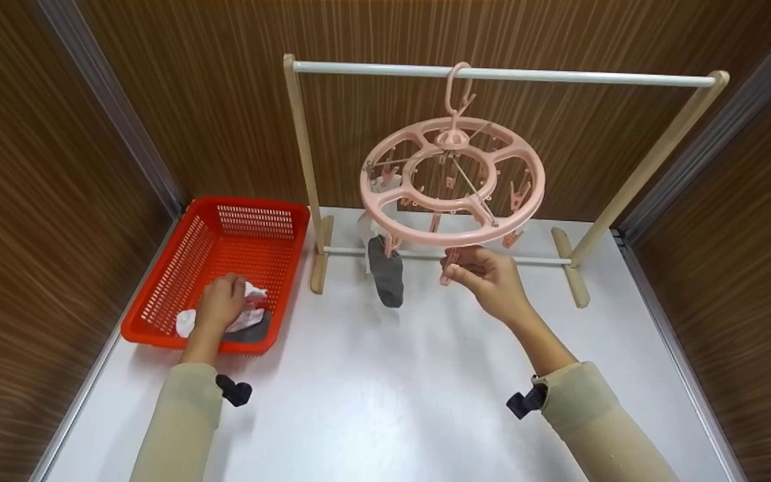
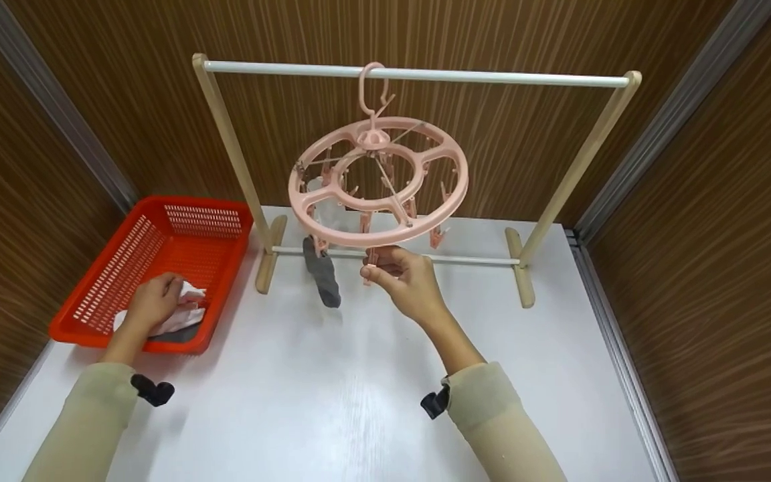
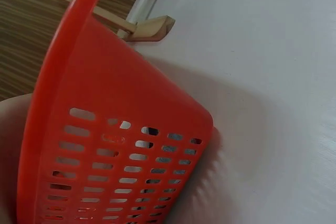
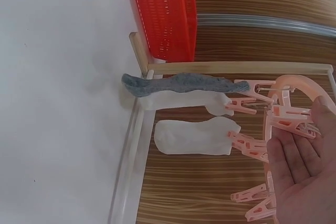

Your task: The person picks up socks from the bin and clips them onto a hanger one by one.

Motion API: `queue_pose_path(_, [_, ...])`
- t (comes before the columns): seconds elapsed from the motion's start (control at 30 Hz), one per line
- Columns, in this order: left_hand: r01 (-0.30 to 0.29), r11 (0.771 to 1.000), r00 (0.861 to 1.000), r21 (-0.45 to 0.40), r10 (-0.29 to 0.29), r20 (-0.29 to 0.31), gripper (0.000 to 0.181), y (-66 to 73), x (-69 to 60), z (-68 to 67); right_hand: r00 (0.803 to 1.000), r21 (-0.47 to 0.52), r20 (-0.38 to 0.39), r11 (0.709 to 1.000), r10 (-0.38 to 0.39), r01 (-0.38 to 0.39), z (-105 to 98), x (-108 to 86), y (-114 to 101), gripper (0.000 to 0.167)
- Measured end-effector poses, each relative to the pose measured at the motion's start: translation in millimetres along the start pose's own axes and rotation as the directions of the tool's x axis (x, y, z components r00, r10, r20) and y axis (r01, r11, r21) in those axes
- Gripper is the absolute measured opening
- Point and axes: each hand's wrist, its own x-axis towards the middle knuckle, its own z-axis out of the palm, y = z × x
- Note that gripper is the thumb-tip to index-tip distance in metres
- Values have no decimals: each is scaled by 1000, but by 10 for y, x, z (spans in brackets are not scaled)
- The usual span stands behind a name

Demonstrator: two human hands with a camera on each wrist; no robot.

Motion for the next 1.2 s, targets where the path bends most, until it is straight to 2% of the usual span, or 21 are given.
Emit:
queue_pose_path(0.07, [-3,1000,995,-18,5,103,48,10,-2,-17,1000,2,-1,1000,-1,1,-9,2,1,16])
queue_pose_path(0.1, [0,1000,986,-17,3,164,50,18,-8,-20,1000,2,-2,1000,-2,2,-12,1,3,16])
queue_pose_path(0.17, [1,1000,961,5,-2,275,53,36,-28,-17,1000,7,-1,1000,-2,2,-15,-1,3,15])
queue_pose_path(0.23, [-3,999,942,43,-12,334,50,48,-49,-2,1000,11,1,1000,-2,2,-16,-5,3,15])
queue_pose_path(0.3, [-20,996,940,91,-12,341,46,55,-67,23,1000,8,2,1000,0,0,-10,-7,2,15])
queue_pose_path(0.43, [-65,983,954,173,10,299,42,74,-93,39,1000,3,2,1000,5,-5,2,1,-8,15])
queue_pose_path(0.5, [-90,978,964,187,39,262,42,81,-101,34,1000,3,1,1000,4,-4,6,7,-10,15])
queue_pose_path(0.57, [-98,981,978,166,63,200,41,80,-107,25,1000,4,2,1000,1,-1,8,10,-12,15])
queue_pose_path(0.63, [-99,988,989,121,85,117,43,71,-110,20,1000,4,3,1000,-3,2,9,7,-9,14])
queue_pose_path(0.7, [-85,996,996,40,83,28,41,75,-101,9,1000,3,3,1000,-3,3,9,3,-8,14])
queue_pose_path(0.8, [-27,991,995,-133,13,-103,34,137,-64,-24,1000,13,1,1000,-3,3,8,5,-6,13])
queue_pose_path(0.83, [-15,980,989,-198,-14,-147,32,171,-48,-41,1000,18,-1,1000,-4,4,9,11,-5,13])
queue_pose_path(0.9, [8,944,977,-329,-78,-200,29,252,-19,-81,1000,20,-4,1000,-5,5,9,20,-8,14])
queue_pose_path(1.0, [16,877,964,-480,-141,-226,33,369,10,-144,1000,18,-5,1000,-10,10,6,26,-12,14])
queue_pose_path(1.07, [7,834,965,-551,-150,-213,35,438,7,-182,1000,15,-4,1000,-15,15,2,21,-14,14])
queue_pose_path(1.13, [-16,801,969,-599,-135,-206,36,511,-10,-226,1000,13,-2,1000,-21,21,-3,17,-10,14])
queue_pose_path(1.2, [-59,786,974,-616,-89,-208,34,616,-67,-303,1000,11,-2,1000,-27,27,-6,16,-2,13])
